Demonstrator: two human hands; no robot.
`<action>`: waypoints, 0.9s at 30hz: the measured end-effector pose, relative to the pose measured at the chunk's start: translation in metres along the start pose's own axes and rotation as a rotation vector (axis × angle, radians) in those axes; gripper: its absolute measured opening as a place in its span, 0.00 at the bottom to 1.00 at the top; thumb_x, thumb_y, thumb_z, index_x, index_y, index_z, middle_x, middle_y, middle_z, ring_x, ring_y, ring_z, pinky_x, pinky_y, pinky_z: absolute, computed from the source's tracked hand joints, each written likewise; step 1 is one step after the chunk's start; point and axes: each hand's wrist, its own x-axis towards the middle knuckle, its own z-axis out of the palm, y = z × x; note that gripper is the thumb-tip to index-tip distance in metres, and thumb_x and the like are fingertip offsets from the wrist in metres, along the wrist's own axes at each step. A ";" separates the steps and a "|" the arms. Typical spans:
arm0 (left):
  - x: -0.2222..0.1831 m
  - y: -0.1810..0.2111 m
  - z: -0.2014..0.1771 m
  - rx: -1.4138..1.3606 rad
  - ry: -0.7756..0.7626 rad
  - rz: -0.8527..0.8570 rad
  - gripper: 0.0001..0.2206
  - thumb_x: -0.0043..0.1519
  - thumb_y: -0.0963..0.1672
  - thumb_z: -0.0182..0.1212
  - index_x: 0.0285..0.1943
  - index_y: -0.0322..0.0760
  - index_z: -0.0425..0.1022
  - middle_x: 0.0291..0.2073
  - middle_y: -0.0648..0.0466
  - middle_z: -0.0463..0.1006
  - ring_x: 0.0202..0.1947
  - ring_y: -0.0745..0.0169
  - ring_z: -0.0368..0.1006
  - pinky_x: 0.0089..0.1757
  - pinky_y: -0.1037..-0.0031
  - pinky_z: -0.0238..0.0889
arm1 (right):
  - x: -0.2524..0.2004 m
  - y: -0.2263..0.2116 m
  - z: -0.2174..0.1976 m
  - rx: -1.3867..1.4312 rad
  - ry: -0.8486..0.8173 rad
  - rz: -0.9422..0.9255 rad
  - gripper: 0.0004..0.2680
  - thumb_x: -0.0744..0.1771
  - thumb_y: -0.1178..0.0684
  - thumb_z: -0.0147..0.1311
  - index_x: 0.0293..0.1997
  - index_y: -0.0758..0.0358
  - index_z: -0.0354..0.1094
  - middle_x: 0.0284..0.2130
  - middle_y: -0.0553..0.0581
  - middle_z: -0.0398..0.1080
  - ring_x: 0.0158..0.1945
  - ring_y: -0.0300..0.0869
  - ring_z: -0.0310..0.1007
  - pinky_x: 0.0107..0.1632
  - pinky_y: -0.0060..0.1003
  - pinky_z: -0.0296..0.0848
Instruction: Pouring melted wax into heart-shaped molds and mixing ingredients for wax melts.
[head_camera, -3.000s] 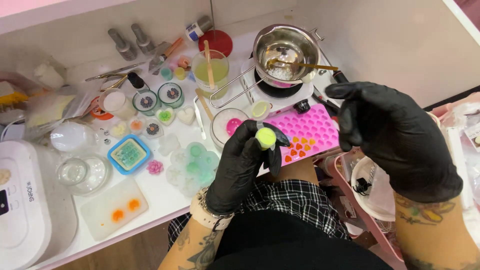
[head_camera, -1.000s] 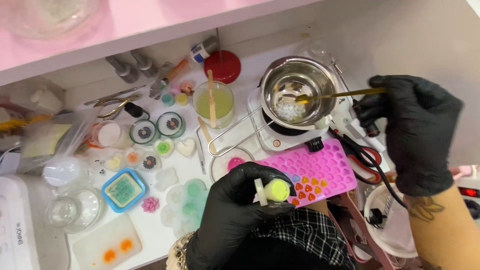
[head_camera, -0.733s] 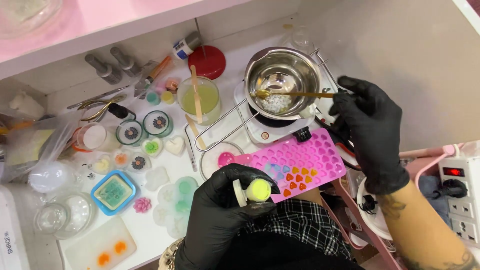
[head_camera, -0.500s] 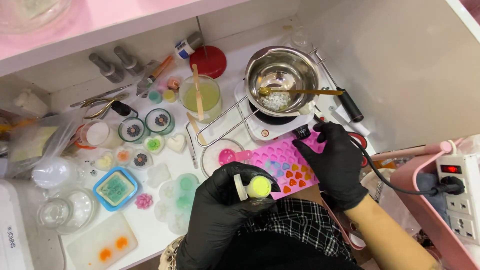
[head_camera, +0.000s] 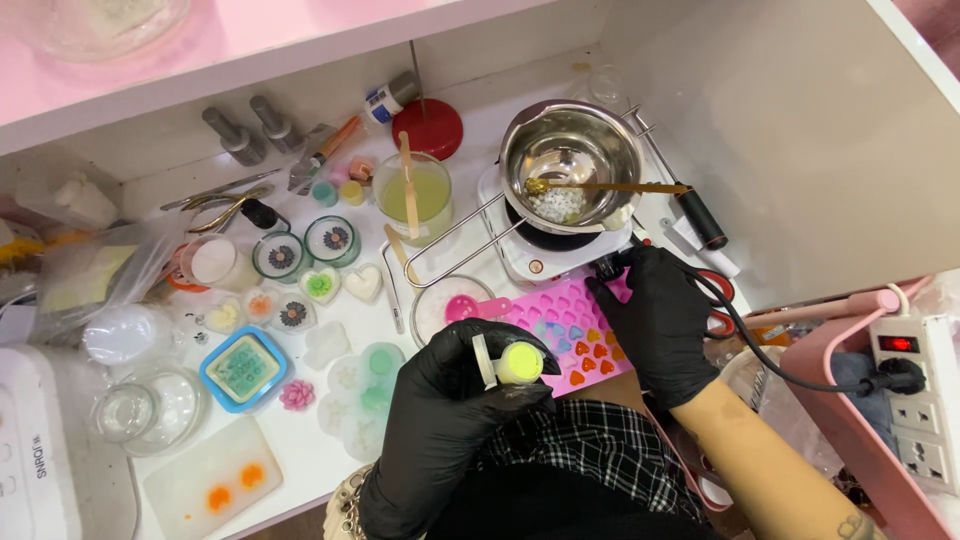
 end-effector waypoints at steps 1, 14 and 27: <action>0.002 0.000 0.000 -0.027 -0.007 0.000 0.17 0.52 0.32 0.70 0.50 0.27 0.78 0.41 0.49 0.84 0.42 0.61 0.80 0.45 0.68 0.76 | -0.001 0.002 0.002 -0.009 0.003 -0.026 0.15 0.63 0.43 0.66 0.41 0.64 0.71 0.29 0.58 0.72 0.33 0.53 0.74 0.35 0.47 0.71; 0.024 -0.006 0.009 -0.068 -0.198 0.059 0.14 0.57 0.34 0.68 0.52 0.25 0.76 0.40 0.48 0.83 0.39 0.59 0.81 0.44 0.67 0.76 | 0.004 0.002 -0.004 -0.045 -0.101 0.016 0.08 0.66 0.46 0.63 0.38 0.58 0.76 0.27 0.58 0.73 0.32 0.51 0.75 0.34 0.46 0.71; 0.032 -0.008 0.008 0.051 -0.248 0.118 0.11 0.65 0.38 0.62 0.55 0.24 0.77 0.43 0.46 0.84 0.37 0.62 0.79 0.41 0.73 0.70 | 0.074 0.022 -0.050 1.140 -0.067 0.458 0.15 0.64 0.60 0.61 0.56 0.58 0.68 0.31 0.45 0.75 0.33 0.29 0.75 0.36 0.27 0.76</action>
